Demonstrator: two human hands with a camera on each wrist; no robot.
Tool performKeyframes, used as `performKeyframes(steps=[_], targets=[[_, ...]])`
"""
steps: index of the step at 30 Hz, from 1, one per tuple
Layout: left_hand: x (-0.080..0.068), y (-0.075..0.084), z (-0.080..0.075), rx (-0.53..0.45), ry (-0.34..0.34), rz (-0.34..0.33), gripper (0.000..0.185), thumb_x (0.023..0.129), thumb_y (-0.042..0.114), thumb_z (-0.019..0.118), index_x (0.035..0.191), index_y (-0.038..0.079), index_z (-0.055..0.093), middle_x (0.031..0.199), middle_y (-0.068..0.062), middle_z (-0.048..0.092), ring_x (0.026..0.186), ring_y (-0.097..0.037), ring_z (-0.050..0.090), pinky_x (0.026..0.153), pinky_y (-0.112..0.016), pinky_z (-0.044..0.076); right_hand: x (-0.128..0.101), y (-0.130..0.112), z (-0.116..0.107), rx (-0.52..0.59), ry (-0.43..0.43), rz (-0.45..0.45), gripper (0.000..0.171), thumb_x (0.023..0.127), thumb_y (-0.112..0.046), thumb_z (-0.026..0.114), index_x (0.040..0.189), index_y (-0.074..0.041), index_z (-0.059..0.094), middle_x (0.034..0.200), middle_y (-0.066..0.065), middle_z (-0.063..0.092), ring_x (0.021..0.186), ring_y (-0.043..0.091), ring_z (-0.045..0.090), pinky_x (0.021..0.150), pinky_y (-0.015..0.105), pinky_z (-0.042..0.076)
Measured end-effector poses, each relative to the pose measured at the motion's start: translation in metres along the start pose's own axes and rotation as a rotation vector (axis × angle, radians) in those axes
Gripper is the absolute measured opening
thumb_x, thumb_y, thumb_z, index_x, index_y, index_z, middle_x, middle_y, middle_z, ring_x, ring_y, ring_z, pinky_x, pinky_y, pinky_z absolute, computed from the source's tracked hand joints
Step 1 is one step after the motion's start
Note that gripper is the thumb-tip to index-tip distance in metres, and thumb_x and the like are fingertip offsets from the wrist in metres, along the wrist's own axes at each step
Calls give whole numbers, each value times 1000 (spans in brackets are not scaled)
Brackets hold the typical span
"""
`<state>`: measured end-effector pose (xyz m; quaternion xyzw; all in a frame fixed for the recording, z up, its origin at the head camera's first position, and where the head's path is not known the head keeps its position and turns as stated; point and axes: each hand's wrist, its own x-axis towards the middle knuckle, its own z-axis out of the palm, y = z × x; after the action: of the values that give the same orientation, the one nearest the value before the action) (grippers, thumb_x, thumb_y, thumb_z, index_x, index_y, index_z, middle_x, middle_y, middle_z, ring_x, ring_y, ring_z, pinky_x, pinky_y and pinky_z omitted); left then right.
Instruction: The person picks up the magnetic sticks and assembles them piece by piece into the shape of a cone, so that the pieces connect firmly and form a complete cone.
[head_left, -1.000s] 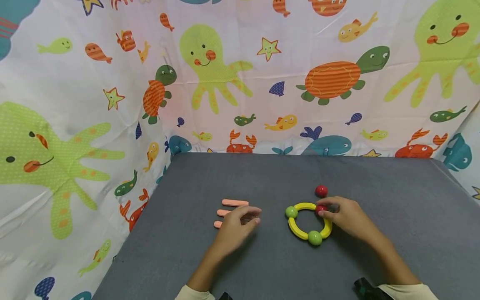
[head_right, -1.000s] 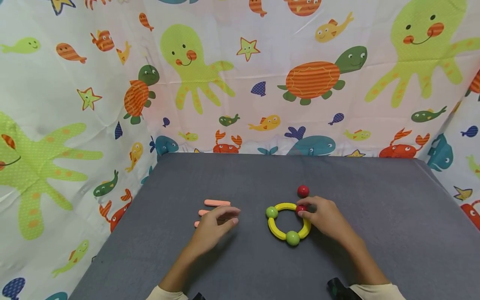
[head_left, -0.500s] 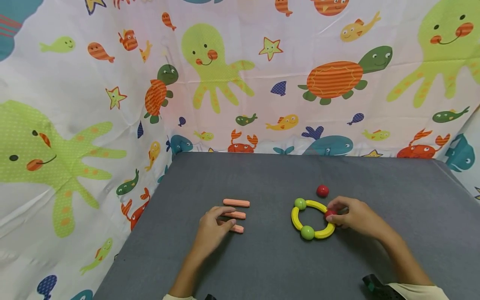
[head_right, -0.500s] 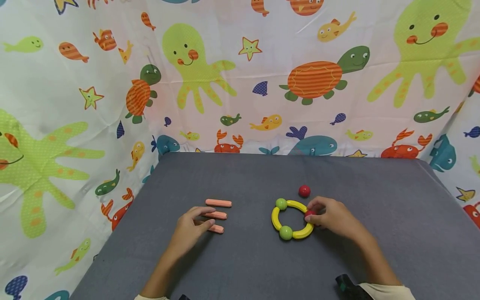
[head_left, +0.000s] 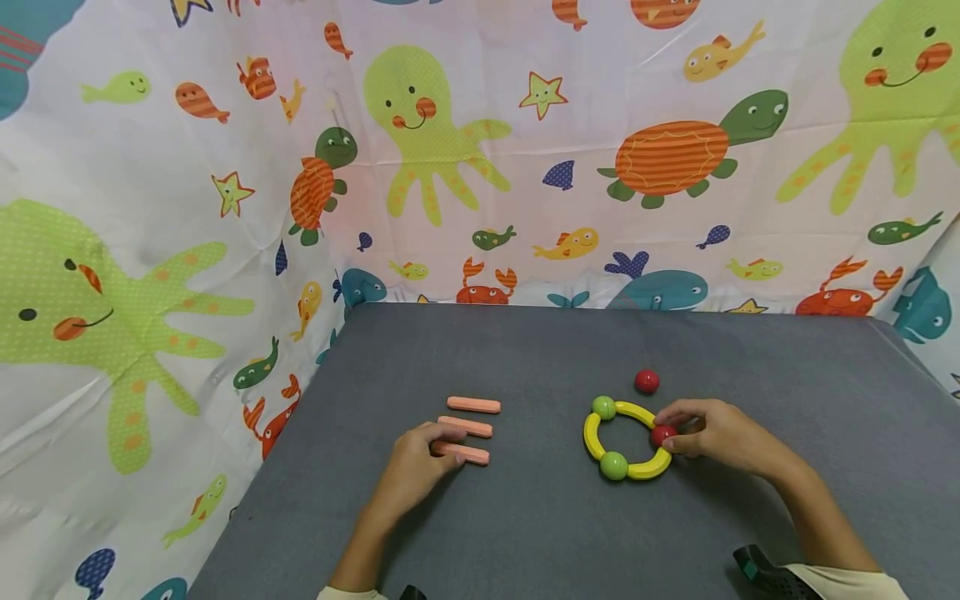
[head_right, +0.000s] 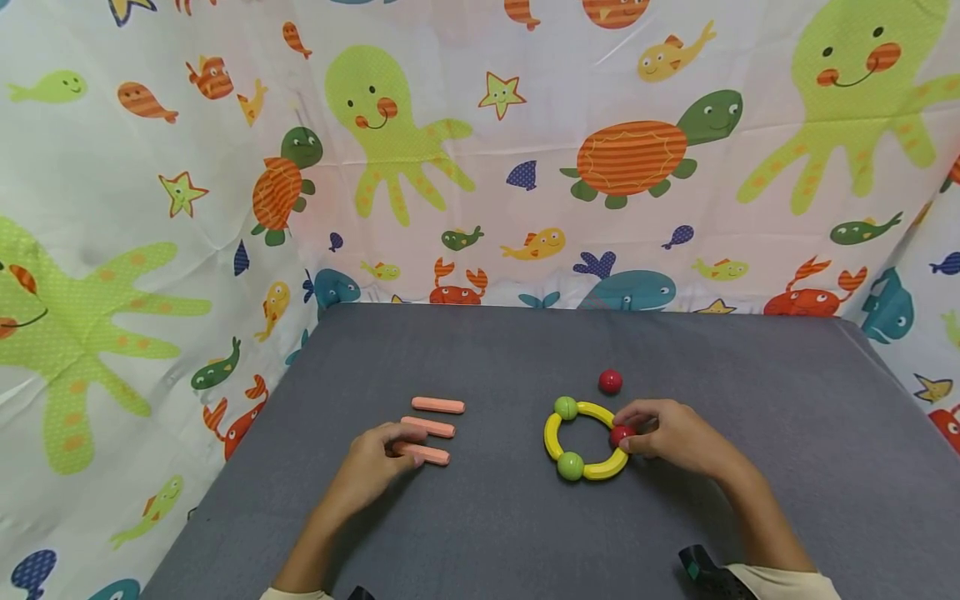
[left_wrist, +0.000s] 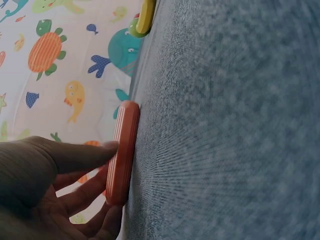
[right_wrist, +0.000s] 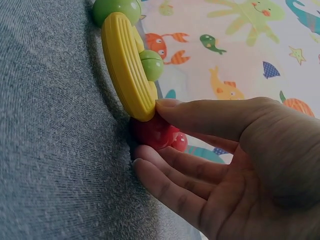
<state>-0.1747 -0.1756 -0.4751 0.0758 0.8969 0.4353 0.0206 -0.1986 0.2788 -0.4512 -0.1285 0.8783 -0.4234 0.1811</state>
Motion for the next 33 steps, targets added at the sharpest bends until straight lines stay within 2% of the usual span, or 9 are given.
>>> performKeyframes(steps=[3,10,16,20,26,29,33], targets=[[0,0,0,23,-26,12,27,89,3,83,115,9,80,113,-5,76,98,-19,68,85,-41,56,0,0,0,5,0,3,34,95,-19,77,125,-4,71,121,14,72,94,24,67,74,34,59],[3,3,1,49,-53,8,25,88,-1,82,110,10,81,108,-4,77,90,-17,66,78,-36,54,-1,-1,0,56,-17,12,32,94,-16,78,121,-1,69,118,15,70,96,26,68,76,33,61],[6,10,4,13,-23,34,26,93,9,81,117,18,81,110,1,77,89,-14,65,80,-35,54,-2,-2,-1,88,-49,33,32,94,-15,78,121,-1,67,115,14,68,93,27,68,77,34,62],[12,20,9,-12,-1,82,27,94,13,80,122,18,79,113,3,77,90,-13,67,82,-34,56,-3,-3,-1,89,-64,36,36,93,-13,78,124,0,66,114,14,68,92,27,68,78,34,62],[26,42,24,-62,-3,185,38,90,5,83,127,10,76,114,-1,76,101,-17,73,90,-37,60,-4,-5,-2,85,-127,13,43,93,-11,77,132,3,65,120,17,69,97,29,69,80,35,63],[33,54,34,-70,-32,197,36,92,6,82,127,6,75,113,-5,73,102,-20,72,91,-37,60,-3,-6,-2,88,-152,7,43,93,-11,76,132,3,66,120,17,70,100,29,68,80,34,62],[44,64,49,-65,-49,217,32,95,13,81,126,9,76,113,-4,70,104,-20,70,92,-36,58,-2,-7,1,83,-163,1,41,94,-13,77,131,3,68,117,15,71,100,29,67,79,33,61]])
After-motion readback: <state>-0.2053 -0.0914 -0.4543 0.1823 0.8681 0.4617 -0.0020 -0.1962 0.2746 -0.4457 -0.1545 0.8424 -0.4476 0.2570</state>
